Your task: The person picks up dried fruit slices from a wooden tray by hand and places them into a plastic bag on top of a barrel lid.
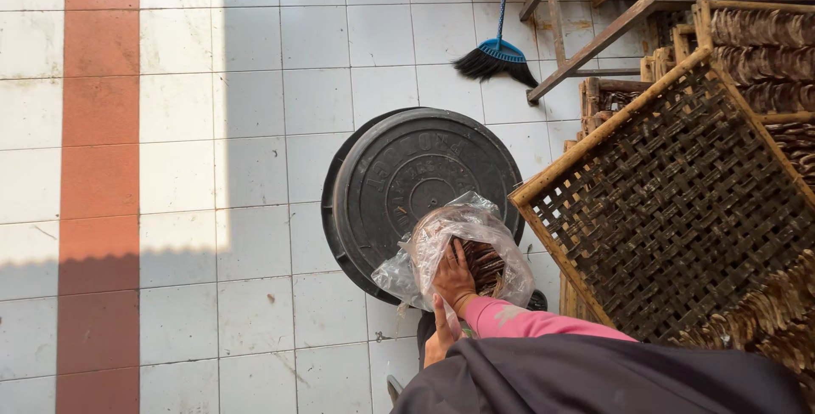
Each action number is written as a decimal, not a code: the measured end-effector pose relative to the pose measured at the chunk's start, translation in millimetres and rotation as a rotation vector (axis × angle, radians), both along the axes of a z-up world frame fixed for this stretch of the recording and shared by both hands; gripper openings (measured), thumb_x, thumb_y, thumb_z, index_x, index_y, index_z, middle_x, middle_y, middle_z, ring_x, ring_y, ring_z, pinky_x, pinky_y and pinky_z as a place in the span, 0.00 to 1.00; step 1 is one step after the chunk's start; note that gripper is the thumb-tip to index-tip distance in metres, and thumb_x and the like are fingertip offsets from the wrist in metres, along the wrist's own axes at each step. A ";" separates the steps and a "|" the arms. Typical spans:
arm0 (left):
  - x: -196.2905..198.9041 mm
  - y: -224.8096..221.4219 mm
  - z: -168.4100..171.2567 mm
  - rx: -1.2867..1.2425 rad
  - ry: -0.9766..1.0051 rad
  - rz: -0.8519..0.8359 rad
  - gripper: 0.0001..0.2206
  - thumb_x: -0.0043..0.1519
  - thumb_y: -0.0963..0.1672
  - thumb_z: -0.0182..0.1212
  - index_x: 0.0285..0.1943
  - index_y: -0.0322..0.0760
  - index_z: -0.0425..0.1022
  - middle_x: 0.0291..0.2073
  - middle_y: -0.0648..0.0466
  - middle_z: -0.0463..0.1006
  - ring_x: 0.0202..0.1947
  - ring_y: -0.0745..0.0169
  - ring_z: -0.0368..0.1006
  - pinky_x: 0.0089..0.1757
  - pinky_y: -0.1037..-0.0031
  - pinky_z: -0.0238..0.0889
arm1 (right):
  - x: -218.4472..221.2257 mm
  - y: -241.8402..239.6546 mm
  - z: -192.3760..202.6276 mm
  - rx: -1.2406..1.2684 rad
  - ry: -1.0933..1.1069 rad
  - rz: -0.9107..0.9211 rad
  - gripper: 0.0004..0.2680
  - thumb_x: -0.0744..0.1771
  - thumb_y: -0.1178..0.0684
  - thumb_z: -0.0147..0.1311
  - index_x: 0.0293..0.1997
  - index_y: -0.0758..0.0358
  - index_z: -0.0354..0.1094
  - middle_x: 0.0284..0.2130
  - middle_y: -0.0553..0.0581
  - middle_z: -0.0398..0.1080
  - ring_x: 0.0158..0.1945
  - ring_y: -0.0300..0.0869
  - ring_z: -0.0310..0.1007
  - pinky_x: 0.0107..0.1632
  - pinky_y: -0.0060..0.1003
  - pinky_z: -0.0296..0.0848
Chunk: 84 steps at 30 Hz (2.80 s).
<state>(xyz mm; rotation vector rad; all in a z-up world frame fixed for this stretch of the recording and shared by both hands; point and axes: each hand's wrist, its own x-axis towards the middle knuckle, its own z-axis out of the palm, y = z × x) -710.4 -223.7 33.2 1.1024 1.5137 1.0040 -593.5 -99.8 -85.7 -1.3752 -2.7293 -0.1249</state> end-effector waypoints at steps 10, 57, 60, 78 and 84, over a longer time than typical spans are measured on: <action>11.5 -12.2 14.5 0.077 -0.106 0.092 0.47 0.63 0.41 0.59 0.79 0.41 0.18 0.33 0.47 0.80 0.29 0.61 0.73 0.38 0.72 0.67 | -24.8 8.8 76.1 -0.139 0.032 -0.076 0.22 0.68 0.40 0.49 0.64 0.69 0.61 0.68 0.75 0.53 0.77 0.63 0.40 0.75 0.60 0.34; 481.0 -50.5 -53.8 0.948 0.619 -1.390 0.20 0.58 0.41 0.59 0.62 0.42 0.68 0.35 0.56 0.82 0.46 0.55 0.75 0.47 0.62 0.61 | 493.6 -329.6 69.8 0.147 0.581 -0.752 0.03 0.67 0.57 0.55 0.38 0.65 0.68 0.38 0.58 0.70 0.43 0.54 0.71 0.47 0.49 0.69; 485.3 -40.5 -50.9 0.925 0.653 -1.431 0.20 0.58 0.41 0.59 0.61 0.44 0.69 0.34 0.57 0.83 0.45 0.55 0.76 0.47 0.61 0.61 | 505.4 -338.5 77.0 0.169 0.833 -0.755 0.03 0.65 0.61 0.54 0.39 0.64 0.67 0.38 0.59 0.70 0.42 0.54 0.72 0.45 0.48 0.70; 479.7 -21.4 -58.9 1.495 0.604 -1.587 0.25 0.64 0.45 0.55 0.72 0.40 0.63 0.45 0.55 0.80 0.47 0.60 0.75 0.50 0.63 0.63 | 535.4 -358.2 37.1 0.143 1.512 -1.096 0.05 0.72 0.62 0.48 0.53 0.64 0.64 0.35 0.48 0.63 0.34 0.32 0.59 0.36 0.28 0.63; 472.4 -36.2 -58.4 1.238 0.682 -1.526 0.25 0.64 0.42 0.55 0.74 0.43 0.65 0.49 0.57 0.80 0.50 0.60 0.75 0.52 0.65 0.63 | 525.7 -348.3 44.1 0.100 1.486 -1.100 0.05 0.72 0.62 0.48 0.52 0.65 0.65 0.39 0.49 0.67 0.39 0.33 0.65 0.43 0.29 0.67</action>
